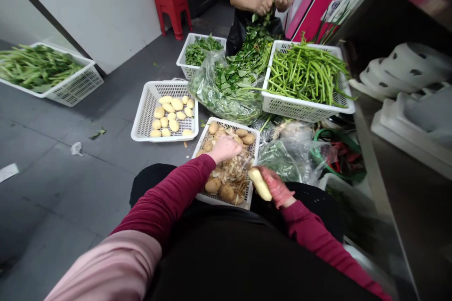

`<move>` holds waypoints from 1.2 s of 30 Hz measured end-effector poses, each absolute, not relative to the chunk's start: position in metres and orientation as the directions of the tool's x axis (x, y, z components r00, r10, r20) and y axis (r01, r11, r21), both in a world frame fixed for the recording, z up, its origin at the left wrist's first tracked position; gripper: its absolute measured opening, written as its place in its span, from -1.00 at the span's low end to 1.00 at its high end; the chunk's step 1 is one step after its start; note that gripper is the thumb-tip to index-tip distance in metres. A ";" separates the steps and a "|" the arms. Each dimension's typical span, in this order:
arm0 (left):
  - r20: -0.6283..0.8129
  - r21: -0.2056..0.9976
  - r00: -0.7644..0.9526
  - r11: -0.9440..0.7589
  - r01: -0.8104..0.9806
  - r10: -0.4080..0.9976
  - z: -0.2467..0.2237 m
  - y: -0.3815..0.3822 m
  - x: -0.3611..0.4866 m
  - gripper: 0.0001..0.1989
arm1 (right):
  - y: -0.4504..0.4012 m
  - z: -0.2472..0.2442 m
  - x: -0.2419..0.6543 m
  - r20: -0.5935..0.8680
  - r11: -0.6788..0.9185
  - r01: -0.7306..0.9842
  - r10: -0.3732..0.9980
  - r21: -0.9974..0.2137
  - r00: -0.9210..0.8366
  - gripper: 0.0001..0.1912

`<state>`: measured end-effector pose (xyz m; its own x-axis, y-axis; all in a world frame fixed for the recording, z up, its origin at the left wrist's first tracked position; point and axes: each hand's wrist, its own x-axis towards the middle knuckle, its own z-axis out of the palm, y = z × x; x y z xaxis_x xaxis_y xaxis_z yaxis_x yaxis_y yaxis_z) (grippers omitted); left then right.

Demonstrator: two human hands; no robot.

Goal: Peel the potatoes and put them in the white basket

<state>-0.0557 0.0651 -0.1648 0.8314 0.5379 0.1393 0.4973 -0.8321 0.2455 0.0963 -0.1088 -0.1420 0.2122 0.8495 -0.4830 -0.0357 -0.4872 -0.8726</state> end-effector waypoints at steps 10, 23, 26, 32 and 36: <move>0.137 0.239 0.853 -0.852 0.465 0.504 -0.167 0.061 -0.060 -0.61 | -0.108 -0.137 0.094 -0.302 -0.363 0.175 0.905 -0.915 0.300 -0.71; 0.074 0.230 0.778 -0.770 0.595 0.623 -0.155 0.054 -0.065 -0.59 | -0.097 -0.137 0.091 -0.718 -0.457 -0.822 0.690 -0.339 -0.088 -0.45; 0.237 0.252 0.789 -0.820 0.514 0.567 -0.147 0.031 -0.059 -0.56 | -0.091 -0.134 0.084 -0.801 -0.413 -0.873 0.597 -0.259 -0.045 -0.64; 0.343 0.223 0.869 -0.930 0.292 0.355 -0.154 0.014 -0.053 -0.58 | -0.088 -0.131 0.074 -0.872 -0.423 -0.853 0.484 -0.306 0.073 -0.68; 0.231 0.237 0.812 -0.840 0.487 0.536 -0.167 0.043 -0.061 -0.61 | -0.097 -0.132 0.075 -0.840 -0.544 -0.748 0.541 -0.379 0.033 -0.63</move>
<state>-0.0608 0.0431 -0.1671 0.8122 0.5359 0.2307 0.4873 -0.8405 0.2369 0.0749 -0.0968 -0.1317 0.0329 0.5409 -0.8404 -0.7483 -0.5441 -0.3795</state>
